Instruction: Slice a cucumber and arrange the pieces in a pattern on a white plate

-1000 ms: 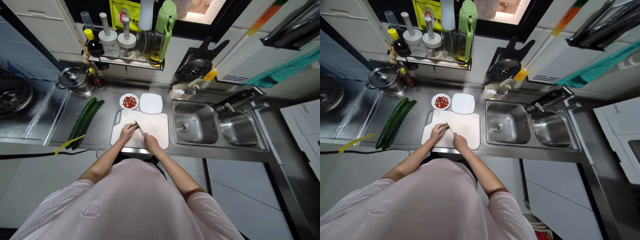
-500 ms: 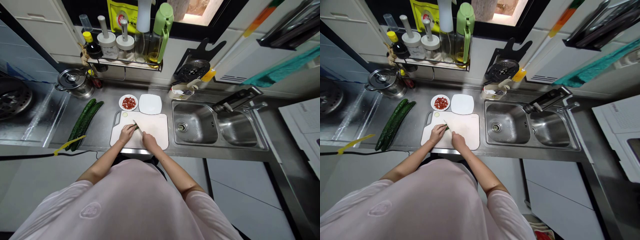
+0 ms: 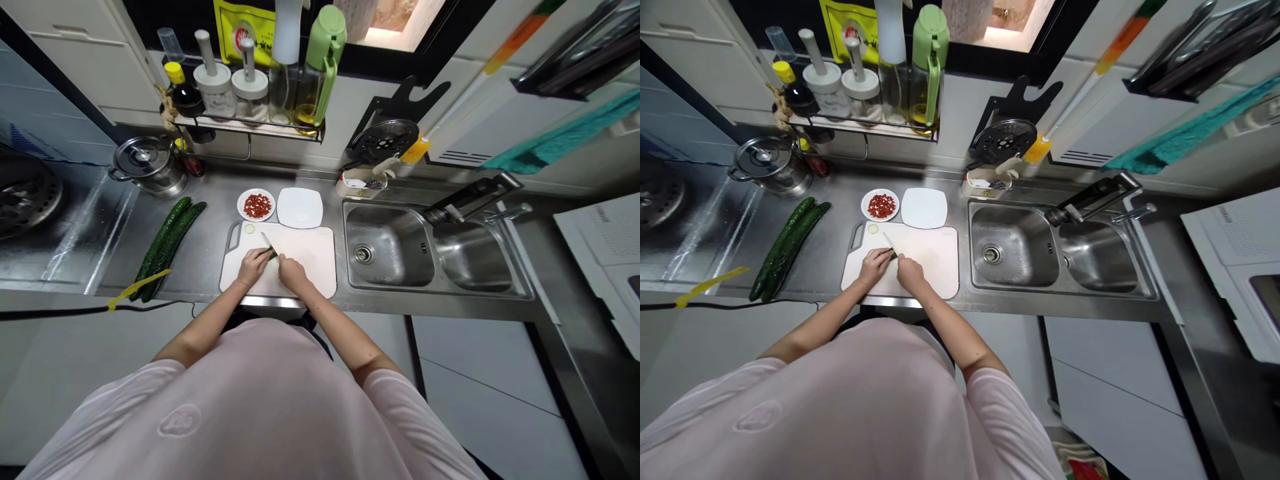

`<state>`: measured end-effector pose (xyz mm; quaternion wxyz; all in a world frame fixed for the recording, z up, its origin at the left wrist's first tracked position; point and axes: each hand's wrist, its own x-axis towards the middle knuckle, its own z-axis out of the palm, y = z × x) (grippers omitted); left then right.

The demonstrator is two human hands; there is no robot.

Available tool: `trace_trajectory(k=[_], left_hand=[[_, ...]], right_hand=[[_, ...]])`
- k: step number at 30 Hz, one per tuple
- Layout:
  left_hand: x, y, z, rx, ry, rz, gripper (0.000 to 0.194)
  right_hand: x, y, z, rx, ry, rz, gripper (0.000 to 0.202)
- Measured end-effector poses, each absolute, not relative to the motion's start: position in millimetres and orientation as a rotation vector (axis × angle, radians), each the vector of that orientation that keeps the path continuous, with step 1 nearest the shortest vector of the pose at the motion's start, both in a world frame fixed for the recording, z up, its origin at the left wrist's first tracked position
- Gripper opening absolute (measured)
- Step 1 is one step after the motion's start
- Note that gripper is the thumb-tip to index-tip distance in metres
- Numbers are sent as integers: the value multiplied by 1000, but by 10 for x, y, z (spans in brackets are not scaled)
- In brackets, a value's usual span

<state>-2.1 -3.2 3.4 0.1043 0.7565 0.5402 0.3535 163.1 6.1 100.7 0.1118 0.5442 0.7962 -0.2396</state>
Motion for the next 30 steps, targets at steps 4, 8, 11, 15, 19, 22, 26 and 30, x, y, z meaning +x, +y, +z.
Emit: trace_trajectory(k=[4, 8, 11, 15, 19, 22, 26, 30], left_hand=[[-23, -28, 40, 2233, 1586, 1034, 26], [-21, -27, 45, 2236, 1587, 1034, 26], [-13, -29, 49, 2234, 1594, 1038, 26], [-4, -30, 51, 2227, 1595, 1052, 26], [-1, -29, 52, 2220, 1592, 1052, 26], [0, -30, 53, 2214, 1599, 1047, 26], [-6, -29, 54, 2226, 1582, 1030, 26], [-13, -25, 63, 2236, 1574, 1030, 25]], right_hand=[[1559, 123, 990, 1614, 2363, -710, 33], [1566, 105, 992, 1626, 2362, -720, 31], [1637, 22, 996, 1628, 2345, -717, 29], [1732, -84, 1004, 1615, 2307, -713, 24], [1727, -82, 1032, 1615, 2277, -712, 24], [1669, -22, 1051, 1602, 2271, -722, 25], [1560, 90, 1037, 1626, 2307, -727, 30], [1490, 151, 1003, 1646, 2333, -749, 32]])
